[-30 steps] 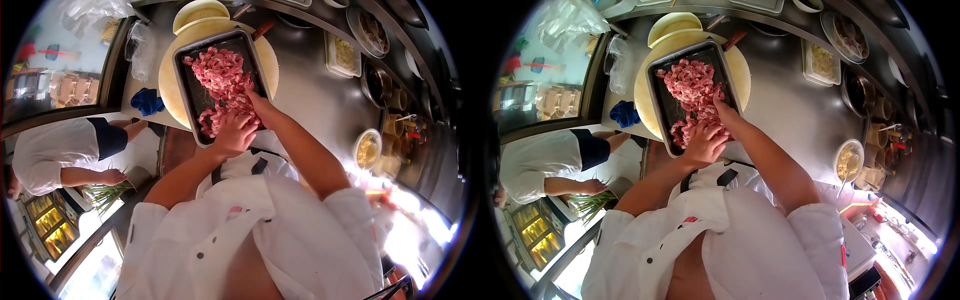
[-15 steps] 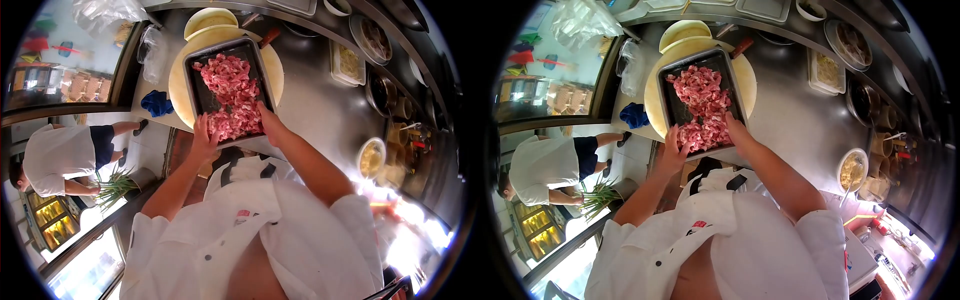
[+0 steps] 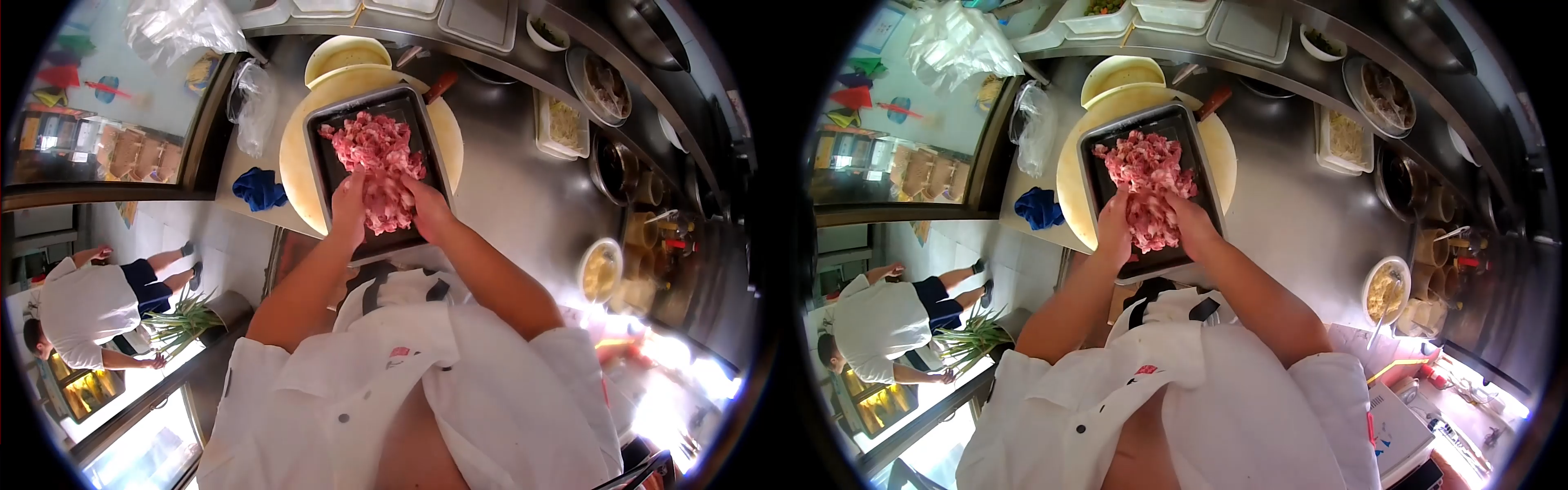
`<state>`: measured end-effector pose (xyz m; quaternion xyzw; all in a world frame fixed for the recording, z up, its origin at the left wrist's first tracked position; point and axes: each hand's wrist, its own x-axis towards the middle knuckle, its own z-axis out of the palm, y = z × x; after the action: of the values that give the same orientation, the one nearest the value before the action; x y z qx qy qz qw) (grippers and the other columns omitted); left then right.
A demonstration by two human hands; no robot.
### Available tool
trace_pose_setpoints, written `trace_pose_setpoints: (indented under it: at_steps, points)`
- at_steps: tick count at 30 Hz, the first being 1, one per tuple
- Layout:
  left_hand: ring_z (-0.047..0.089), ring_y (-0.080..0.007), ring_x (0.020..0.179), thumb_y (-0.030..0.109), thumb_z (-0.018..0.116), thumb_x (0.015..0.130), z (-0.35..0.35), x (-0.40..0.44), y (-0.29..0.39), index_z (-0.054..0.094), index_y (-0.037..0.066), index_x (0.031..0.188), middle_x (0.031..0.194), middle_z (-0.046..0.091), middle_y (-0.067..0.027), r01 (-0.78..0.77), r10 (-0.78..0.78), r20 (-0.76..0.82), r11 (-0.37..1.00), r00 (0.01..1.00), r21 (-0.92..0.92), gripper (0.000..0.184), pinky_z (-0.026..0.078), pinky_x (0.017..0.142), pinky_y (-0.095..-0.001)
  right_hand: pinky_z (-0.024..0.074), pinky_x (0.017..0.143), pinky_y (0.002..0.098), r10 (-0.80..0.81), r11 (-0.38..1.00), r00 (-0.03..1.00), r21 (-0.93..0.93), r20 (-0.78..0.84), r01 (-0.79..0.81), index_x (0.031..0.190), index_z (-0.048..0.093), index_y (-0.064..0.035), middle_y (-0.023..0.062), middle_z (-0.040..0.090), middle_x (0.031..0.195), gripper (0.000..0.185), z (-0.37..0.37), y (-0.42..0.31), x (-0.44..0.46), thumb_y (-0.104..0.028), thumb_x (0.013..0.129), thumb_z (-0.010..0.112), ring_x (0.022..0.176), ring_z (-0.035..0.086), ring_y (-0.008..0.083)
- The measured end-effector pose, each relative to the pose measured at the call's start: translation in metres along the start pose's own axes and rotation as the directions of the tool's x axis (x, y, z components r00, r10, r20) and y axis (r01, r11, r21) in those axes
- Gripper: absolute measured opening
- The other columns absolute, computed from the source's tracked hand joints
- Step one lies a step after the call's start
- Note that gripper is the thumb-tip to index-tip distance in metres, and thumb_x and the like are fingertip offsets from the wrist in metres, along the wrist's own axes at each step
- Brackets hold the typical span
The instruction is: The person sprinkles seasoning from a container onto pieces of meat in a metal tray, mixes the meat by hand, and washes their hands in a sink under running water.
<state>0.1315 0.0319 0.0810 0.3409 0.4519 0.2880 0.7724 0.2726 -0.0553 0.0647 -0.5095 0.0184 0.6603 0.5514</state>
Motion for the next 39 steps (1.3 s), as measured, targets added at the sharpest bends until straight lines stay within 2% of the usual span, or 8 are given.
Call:
trace_pose_setpoints:
  at_steps: [3,6,12,14,22,28,33,39]
  points:
    - [0.068,-0.0148,0.082,0.030,0.068,0.102,-0.024,0.018,0.020,0.067,0.002,0.114,0.098,0.072,-0.0053,0.155,-0.136,0.150,0.981,0.979,-0.118,0.030,0.055,0.073,-0.0298,0.0468,0.096,0.0326,-0.029,0.807,0.994,-0.589,-0.110,-0.042,0.118,0.071,-0.0044,0.0042,0.070,0.115,0.035,-0.030,-0.004,0.011,-0.034,0.105,0.056,0.106,0.062,0.0158]
    - [0.066,-0.0171,0.108,0.026,0.068,0.102,-0.059,0.032,0.040,0.065,0.005,0.131,0.119,0.070,-0.0069,-0.066,-0.017,0.169,0.879,0.985,0.473,0.036,0.055,0.089,-0.0342,0.0457,0.098,0.0322,-0.077,0.787,0.996,-0.615,-0.042,0.034,0.125,0.067,-0.0055,0.0035,0.069,0.116,0.041,-0.021,-0.028,-0.014,-0.039,0.106,0.055,0.107,0.061,0.0162]
    - [0.062,-0.0233,0.116,0.019,0.077,0.094,-0.007,0.059,0.021,0.037,0.004,0.151,0.134,0.061,-0.0140,-0.289,0.256,0.168,0.567,0.952,0.771,0.072,0.051,0.100,-0.0369,0.0421,0.109,0.0360,-0.419,0.856,0.890,-0.404,-0.177,0.323,0.148,0.048,-0.0024,0.0128,0.060,0.138,0.063,0.004,-0.003,0.074,-0.048,0.105,0.055,0.125,0.056,0.0234]
    - [0.067,-0.0248,0.101,0.029,0.085,0.083,-0.025,0.112,-0.056,0.048,-0.001,0.140,0.117,0.069,-0.0140,-0.394,0.357,0.170,0.793,0.919,0.464,0.075,0.054,0.090,-0.0369,0.0446,0.107,0.0333,-0.286,0.931,0.945,-0.282,-0.159,0.234,0.154,0.039,-0.0026,0.0129,0.053,0.146,0.071,0.024,-0.011,0.069,-0.049,0.104,0.058,0.128,0.055,0.0215]
    - [0.063,-0.0071,0.084,0.022,0.076,0.097,-0.042,0.087,0.068,0.055,0.001,0.139,0.106,0.068,-0.0037,0.147,-0.349,0.296,0.829,0.889,0.539,0.051,0.053,0.073,-0.0234,0.0447,0.105,0.0331,-0.058,0.869,0.988,-0.494,-0.140,-0.019,0.147,0.054,-0.0021,0.0095,0.063,0.134,0.077,0.013,-0.045,0.029,-0.065,0.102,0.052,0.123,0.057,0.0187]
    - [0.038,-0.0388,0.145,0.043,0.081,0.086,-0.029,0.134,0.030,0.043,-0.001,0.152,0.147,0.047,-0.0283,-0.367,0.257,0.290,0.339,0.922,0.866,0.087,0.041,0.114,-0.0441,0.0492,0.103,0.0383,-0.498,0.773,0.753,-0.615,-0.431,0.159,0.150,0.047,-0.0047,0.0162,0.056,0.138,0.079,-0.017,0.008,0.089,-0.067,0.102,0.045,0.121,0.059,0.0265]
    - [0.060,-0.0402,0.124,0.042,0.079,0.086,0.006,0.128,0.011,0.041,0.001,0.153,0.133,0.061,-0.0276,-0.326,0.037,0.382,0.604,0.923,0.728,0.087,0.050,0.104,-0.0414,0.0310,0.121,0.0400,0.053,0.992,0.966,-0.098,-0.252,-0.080,0.163,0.032,-0.0098,0.0147,0.044,0.158,0.098,0.019,-0.037,0.076,-0.079,0.095,0.047,0.141,0.045,0.0277]
    - [0.061,-0.0328,0.121,0.028,0.079,0.089,-0.046,0.137,0.070,0.050,0.001,0.145,0.131,0.062,-0.0182,-0.280,-0.016,0.419,0.722,0.908,0.633,0.068,0.049,0.104,-0.0401,0.0321,0.119,0.0382,0.008,0.964,0.992,-0.264,-0.126,-0.041,0.159,0.039,-0.0057,0.0111,0.045,0.158,0.086,-0.004,-0.055,0.034,-0.071,0.102,0.042,0.140,0.046,0.0246]
